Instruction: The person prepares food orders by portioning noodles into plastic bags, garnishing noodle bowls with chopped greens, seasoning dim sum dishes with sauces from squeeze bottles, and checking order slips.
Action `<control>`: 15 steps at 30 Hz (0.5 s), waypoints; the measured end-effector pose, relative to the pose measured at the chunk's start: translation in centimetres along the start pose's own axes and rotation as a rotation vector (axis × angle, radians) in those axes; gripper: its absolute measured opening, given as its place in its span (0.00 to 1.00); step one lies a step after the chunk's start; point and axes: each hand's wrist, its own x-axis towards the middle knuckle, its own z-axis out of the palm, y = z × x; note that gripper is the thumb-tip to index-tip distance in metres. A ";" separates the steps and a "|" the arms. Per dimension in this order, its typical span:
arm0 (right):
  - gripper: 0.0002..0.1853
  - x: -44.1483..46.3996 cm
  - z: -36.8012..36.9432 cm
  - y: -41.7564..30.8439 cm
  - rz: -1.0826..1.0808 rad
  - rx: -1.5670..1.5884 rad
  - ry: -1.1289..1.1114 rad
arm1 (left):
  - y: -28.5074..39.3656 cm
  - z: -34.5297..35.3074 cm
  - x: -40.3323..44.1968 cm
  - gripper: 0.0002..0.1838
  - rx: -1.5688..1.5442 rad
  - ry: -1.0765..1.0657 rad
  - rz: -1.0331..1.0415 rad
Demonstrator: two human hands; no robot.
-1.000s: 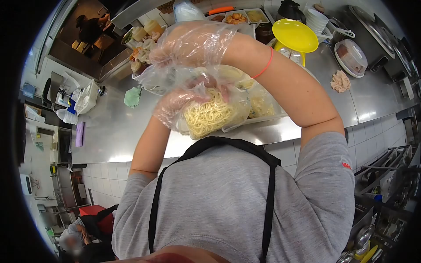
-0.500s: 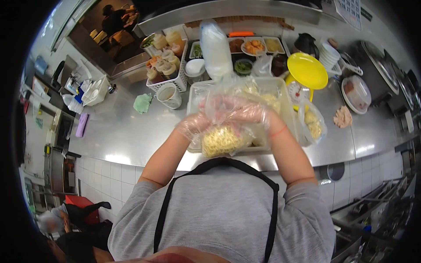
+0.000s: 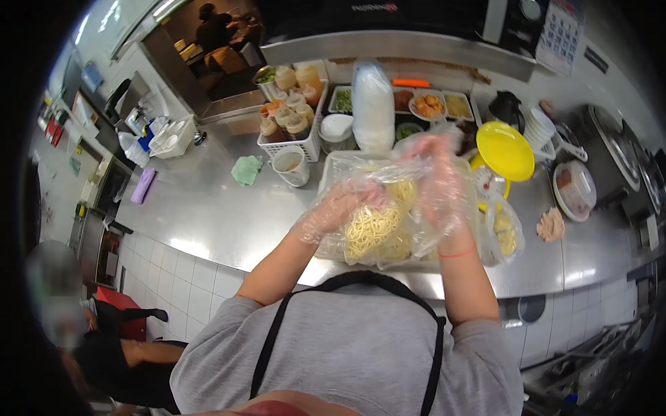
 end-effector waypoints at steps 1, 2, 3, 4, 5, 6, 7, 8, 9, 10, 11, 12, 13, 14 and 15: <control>0.15 0.3 0.2 -0.1 0.004 0.003 -0.032 | 0.8 -0.3 -0.6 0.13 -0.140 0.094 -0.002; 0.17 -0.2 0.5 0.0 -0.110 -0.384 -0.024 | 1.6 -0.6 -1.1 0.13 -0.282 0.188 0.000; 0.19 -0.9 0.9 0.1 -0.236 -0.768 -0.015 | 2.3 -0.8 -1.2 0.13 -0.268 0.213 0.016; 0.19 -1.8 2.5 0.2 -0.184 -1.019 -0.130 | 3.0 -0.8 -1.1 0.12 0.095 0.190 0.091; 0.19 -2.0 3.2 0.8 -0.183 -1.011 -0.151 | 3.5 -0.4 -1.2 0.11 0.454 0.158 0.145; 0.18 -2.4 3.8 1.5 -0.058 -0.968 -0.116 | 3.9 0.3 -1.2 0.11 0.457 0.171 0.134; 0.17 -2.9 4.0 1.9 0.061 -0.927 -0.080 | 4.1 1.3 -0.8 0.11 0.627 0.125 0.138; 0.17 -3.5 4.1 2.1 0.060 -0.923 -0.088 | 4.2 1.9 -0.5 0.13 0.797 0.074 0.145; 0.17 -4.2 4.2 2.2 0.083 -0.971 0.029 | 3.6 2.5 -0.4 0.13 0.801 0.078 0.142; 0.17 -4.8 4.2 2.3 0.106 -1.017 0.148 | 2.8 2.9 -0.6 0.13 0.705 0.156 0.269; 0.17 -5.4 3.4 2.4 0.106 -1.016 0.142 | 2.2 3.1 -0.8 0.12 0.654 0.200 0.331; 0.17 -5.6 2.6 2.4 -0.136 -1.132 0.019 | 2.1 3.3 -1.1 0.12 0.605 0.242 0.395; 0.16 -5.5 2.2 2.4 -0.387 -1.233 -0.108 | 2.0 3.2 -1.3 0.17 0.707 0.266 0.369; 0.16 -5.4 2.0 2.1 -0.387 -1.232 -0.114 | 2.1 3.1 -1.5 0.23 0.806 0.288 0.338; 0.18 -4.9 3.6 1.0 -0.246 -1.062 -0.130 | 2.0 3.0 -1.5 0.23 0.805 0.290 0.335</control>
